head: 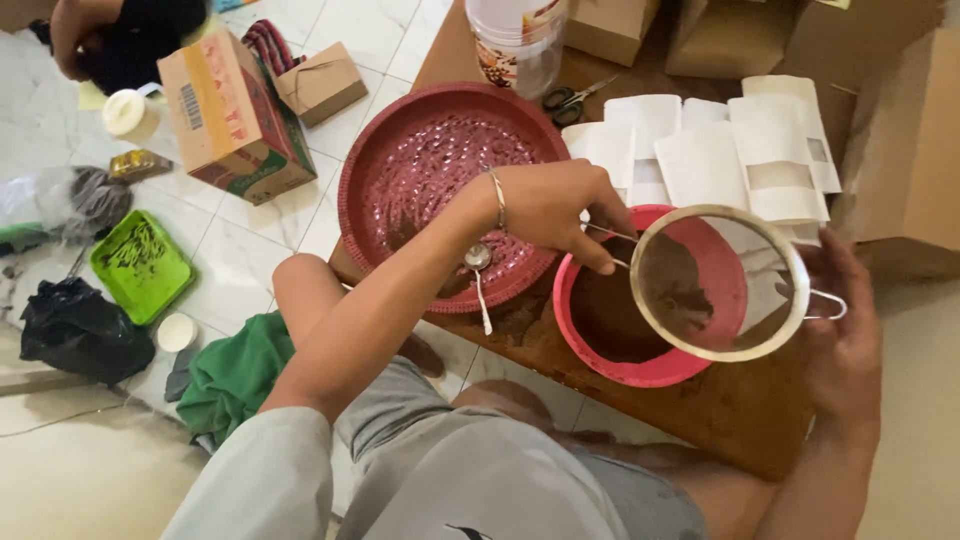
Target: The person sits on the floor and uses a spoon to scoop a dark brown powder from a red tray into a metal sieve. They then shake the sieve over a pink bowl to sift the powder, repeating the process to transfer the contents.
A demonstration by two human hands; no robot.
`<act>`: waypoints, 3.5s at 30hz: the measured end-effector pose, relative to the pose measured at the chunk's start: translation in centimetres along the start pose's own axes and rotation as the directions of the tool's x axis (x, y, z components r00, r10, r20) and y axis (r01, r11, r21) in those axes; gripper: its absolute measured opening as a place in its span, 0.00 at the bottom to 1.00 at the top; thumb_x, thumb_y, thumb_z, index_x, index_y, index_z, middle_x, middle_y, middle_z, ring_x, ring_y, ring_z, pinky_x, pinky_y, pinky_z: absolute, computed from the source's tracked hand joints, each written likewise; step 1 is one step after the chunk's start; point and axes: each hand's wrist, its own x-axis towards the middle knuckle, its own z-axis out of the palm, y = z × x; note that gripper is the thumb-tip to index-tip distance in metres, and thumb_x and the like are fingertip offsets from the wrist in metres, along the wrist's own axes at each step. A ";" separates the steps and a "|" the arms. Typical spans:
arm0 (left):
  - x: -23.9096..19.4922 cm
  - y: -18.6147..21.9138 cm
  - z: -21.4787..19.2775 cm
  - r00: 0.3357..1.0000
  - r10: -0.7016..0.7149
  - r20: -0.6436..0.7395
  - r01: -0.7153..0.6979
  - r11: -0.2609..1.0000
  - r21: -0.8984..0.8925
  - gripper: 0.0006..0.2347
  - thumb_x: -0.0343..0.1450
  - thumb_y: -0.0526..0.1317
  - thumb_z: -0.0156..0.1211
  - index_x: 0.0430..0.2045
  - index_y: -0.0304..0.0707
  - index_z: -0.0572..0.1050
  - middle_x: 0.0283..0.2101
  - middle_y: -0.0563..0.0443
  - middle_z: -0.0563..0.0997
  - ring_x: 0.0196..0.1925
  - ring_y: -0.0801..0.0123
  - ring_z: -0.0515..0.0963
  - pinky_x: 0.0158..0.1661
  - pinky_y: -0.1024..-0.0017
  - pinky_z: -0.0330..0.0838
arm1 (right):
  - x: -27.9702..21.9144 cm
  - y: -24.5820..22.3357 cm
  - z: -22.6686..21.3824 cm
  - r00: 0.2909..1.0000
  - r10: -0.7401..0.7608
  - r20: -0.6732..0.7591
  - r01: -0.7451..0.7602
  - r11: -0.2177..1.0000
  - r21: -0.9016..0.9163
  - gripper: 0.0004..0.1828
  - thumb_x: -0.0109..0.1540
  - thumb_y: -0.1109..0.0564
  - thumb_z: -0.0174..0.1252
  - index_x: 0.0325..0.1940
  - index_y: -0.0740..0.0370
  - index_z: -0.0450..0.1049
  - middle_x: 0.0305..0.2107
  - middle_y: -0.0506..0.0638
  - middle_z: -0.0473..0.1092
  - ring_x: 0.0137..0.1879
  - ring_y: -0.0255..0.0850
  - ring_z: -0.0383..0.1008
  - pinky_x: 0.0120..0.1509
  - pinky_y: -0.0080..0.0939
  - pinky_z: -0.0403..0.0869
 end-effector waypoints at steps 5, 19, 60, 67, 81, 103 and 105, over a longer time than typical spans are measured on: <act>-2.4 -1.7 1.1 0.985 -0.031 -0.172 0.018 0.997 -0.072 0.16 0.65 0.40 0.70 0.46 0.36 0.81 0.27 0.52 0.84 0.22 0.72 0.75 0.26 0.75 0.71 | -3.1 5.1 0.2 0.985 0.169 -0.024 -0.097 0.669 0.737 0.50 0.57 0.38 0.54 0.82 0.56 0.54 0.71 0.50 0.60 0.77 0.36 0.60 0.69 0.28 0.65; -26.2 -5.3 17.0 0.427 -0.842 -0.331 0.138 0.422 -0.896 0.21 0.71 0.36 0.60 0.60 0.31 0.69 0.39 0.50 0.78 0.32 0.75 0.75 0.31 0.81 0.70 | -12.6 4.0 26.9 0.409 0.518 0.751 -0.899 0.372 0.233 0.35 0.65 0.44 0.48 0.72 0.66 0.63 0.54 0.57 0.75 0.46 0.42 0.73 0.44 0.38 0.72; -34.7 -11.5 15.9 0.332 -0.814 -0.477 0.336 0.574 -0.746 0.22 0.71 0.38 0.61 0.60 0.30 0.66 0.38 0.43 0.84 0.27 0.65 0.79 0.25 0.70 0.73 | -4.7 -6.4 35.2 0.654 0.711 0.260 -0.750 0.655 0.093 0.14 0.67 0.60 0.52 0.45 0.71 0.81 0.10 0.46 0.57 0.17 0.33 0.51 0.21 0.32 0.53; -33.4 -11.3 15.9 0.316 -0.804 -0.504 0.326 0.591 -0.738 0.25 0.69 0.37 0.61 0.62 0.30 0.64 0.37 0.51 0.79 0.26 0.76 0.73 0.28 0.80 0.69 | -4.1 -11.1 32.8 0.778 0.614 0.136 -0.616 0.787 -0.035 0.16 0.67 0.56 0.53 0.52 0.62 0.84 0.14 0.45 0.61 0.21 0.33 0.55 0.25 0.32 0.55; -31.7 -10.8 15.7 0.408 -0.831 -0.379 0.363 0.529 -0.767 0.26 0.71 0.40 0.61 0.62 0.24 0.62 0.42 0.36 0.82 0.34 0.56 0.82 0.29 0.64 0.76 | -4.0 -8.6 35.6 0.950 -0.311 0.044 0.308 0.899 -0.312 0.20 0.68 0.68 0.54 0.65 0.67 0.73 0.26 0.56 0.77 0.30 0.45 0.73 0.42 0.44 0.74; -34.9 -11.3 15.5 0.271 -0.864 -0.425 0.245 0.489 -0.837 0.22 0.73 0.35 0.59 0.61 0.28 0.65 0.37 0.44 0.81 0.25 0.72 0.77 0.26 0.75 0.73 | -5.3 -1.2 37.5 0.815 0.545 0.196 -0.528 0.839 -0.136 0.12 0.65 0.54 0.58 0.47 0.52 0.85 0.14 0.49 0.73 0.22 0.35 0.65 0.29 0.36 0.66; -34.8 -11.2 15.5 0.276 -0.864 -0.422 0.254 0.489 -0.835 0.22 0.73 0.36 0.60 0.61 0.29 0.65 0.37 0.43 0.81 0.25 0.71 0.78 0.27 0.75 0.74 | -4.7 -2.7 37.0 0.727 0.672 0.141 -0.687 0.717 0.123 0.13 0.64 0.56 0.57 0.49 0.59 0.83 0.14 0.49 0.67 0.17 0.34 0.57 0.23 0.33 0.59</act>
